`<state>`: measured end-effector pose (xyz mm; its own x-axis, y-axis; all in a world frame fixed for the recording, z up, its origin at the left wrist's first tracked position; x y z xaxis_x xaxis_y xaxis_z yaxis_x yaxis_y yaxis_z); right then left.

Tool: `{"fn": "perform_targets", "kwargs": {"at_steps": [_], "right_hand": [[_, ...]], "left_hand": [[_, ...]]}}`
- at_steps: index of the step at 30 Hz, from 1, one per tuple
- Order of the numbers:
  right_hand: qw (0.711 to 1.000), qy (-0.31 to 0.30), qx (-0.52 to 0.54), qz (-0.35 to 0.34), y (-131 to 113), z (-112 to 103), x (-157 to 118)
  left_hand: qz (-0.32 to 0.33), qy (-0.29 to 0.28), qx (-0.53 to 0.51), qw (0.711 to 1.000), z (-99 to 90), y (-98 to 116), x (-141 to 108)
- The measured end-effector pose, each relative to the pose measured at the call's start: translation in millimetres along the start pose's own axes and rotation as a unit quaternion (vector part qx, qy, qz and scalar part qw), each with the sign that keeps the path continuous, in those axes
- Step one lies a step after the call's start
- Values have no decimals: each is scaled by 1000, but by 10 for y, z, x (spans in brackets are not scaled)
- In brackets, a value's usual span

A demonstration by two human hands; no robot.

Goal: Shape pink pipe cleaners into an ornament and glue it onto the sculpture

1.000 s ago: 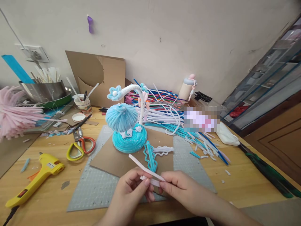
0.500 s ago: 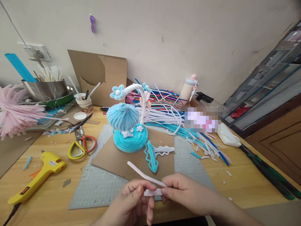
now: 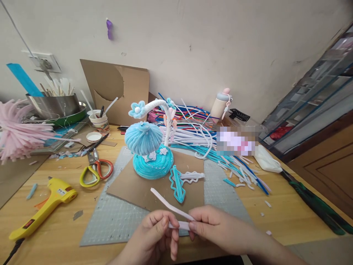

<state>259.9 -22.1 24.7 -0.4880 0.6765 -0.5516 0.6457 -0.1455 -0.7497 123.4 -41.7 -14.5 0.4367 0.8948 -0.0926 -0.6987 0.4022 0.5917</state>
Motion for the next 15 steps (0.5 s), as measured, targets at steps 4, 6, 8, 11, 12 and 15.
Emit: {"fn": "perform_targets", "kwargs": {"at_steps": [4,6,8,11,12,15], "right_hand": [[1000,-10,13,12,5,21,-16],[1000,-10,21,15,-2,24,-22],[1000,-3,22,18,-12,16,-26],[1000,6,17,19,-22,-3,-24],[1000,7,15,16,-25,-6,-20],[1000,12,12,2,-31,-8,-4]], "left_hand": [[-9,18,8,1000,-4,3,8],[-14,22,16,1000,-8,2,4],[-18,22,24,999,-13,-1,-6],[-26,25,35,999,-28,-19,-22],[-24,26,37,999,-33,-22,-24],[-4,34,38,999,-53,-9,-20]]}}
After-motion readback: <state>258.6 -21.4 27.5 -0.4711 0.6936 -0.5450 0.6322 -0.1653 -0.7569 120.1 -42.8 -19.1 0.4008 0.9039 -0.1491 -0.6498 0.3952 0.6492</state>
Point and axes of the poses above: each hand's wrist, its own x-axis towards the middle knuckle, its own z-axis out of the palm, y = z × x, the point moved 5 cm from there along x, towards the middle knuckle, and after that the axes turned 10 degrees about z, right-handed, at the moved point
